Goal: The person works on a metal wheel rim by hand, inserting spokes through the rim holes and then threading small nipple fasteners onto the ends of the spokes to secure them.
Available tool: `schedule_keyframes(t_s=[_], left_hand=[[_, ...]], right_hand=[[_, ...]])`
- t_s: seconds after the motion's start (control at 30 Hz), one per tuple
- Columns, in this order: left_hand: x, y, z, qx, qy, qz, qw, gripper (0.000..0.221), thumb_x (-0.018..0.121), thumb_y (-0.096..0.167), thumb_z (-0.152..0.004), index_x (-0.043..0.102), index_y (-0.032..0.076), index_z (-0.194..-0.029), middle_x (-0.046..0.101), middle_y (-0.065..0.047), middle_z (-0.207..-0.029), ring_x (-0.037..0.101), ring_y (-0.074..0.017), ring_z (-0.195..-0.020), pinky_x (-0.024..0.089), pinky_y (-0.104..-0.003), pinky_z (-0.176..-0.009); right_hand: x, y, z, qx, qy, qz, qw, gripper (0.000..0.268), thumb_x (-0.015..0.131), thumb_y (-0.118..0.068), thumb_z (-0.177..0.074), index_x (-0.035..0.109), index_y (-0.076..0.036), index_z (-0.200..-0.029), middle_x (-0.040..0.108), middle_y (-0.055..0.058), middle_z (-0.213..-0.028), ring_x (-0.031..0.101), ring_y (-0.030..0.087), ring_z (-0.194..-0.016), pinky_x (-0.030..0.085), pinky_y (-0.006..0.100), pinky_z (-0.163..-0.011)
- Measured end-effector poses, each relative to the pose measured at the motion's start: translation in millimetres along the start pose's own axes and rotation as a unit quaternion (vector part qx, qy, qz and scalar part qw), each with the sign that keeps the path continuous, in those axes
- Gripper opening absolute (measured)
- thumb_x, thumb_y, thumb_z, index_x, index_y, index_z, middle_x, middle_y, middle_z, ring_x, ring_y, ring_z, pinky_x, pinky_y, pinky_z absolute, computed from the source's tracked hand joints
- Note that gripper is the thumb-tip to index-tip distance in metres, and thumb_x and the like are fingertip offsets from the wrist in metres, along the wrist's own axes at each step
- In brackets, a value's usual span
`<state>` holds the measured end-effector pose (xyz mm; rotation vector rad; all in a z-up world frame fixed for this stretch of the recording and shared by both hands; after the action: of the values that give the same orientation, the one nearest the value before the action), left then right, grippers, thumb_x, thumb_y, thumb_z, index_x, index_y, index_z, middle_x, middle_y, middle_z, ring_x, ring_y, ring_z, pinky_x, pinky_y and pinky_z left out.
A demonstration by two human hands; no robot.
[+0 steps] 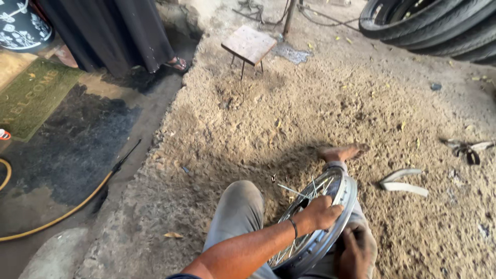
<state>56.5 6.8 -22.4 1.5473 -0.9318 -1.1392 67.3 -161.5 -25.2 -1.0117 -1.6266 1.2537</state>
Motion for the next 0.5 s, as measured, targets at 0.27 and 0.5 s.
schedule_keyframes(t_s=[0.27,0.5], left_hand=[[1,7,5,-0.041,-0.034,0.008,0.999,0.055,0.052,0.040,-0.096,0.061,-0.008,-0.071,0.060,-0.029,-0.062,0.066,-0.0378,-0.060,0.051,-0.050,-0.061],[16,-3,8,-0.087,-0.062,0.045,0.993,0.056,0.051,0.041,-0.094,0.060,-0.006,-0.065,0.059,-0.026,-0.057,0.064,-0.0353,-0.053,0.050,-0.050,-0.054]], right_hand=[[-5,-13,-32,-0.238,0.074,0.493,0.833,0.025,0.056,0.001,-0.103,0.063,0.007,-0.126,0.065,0.020,-0.113,0.066,0.026,-0.094,0.056,0.032,-0.079],[10,21,-120,-0.064,0.070,0.203,0.975,0.021,0.055,-0.013,-0.108,0.064,0.002,-0.121,0.068,0.013,-0.109,0.064,0.020,-0.092,0.053,0.031,-0.078]])
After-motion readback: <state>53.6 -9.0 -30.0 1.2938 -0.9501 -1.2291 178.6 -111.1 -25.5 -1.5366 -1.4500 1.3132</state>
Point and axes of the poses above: each hand's wrist, its own z-axis away from the middle knuckle, its own x-axis out of the palm, y = z × x, the point moved 5 cm from there along -z, towards the middle knuckle
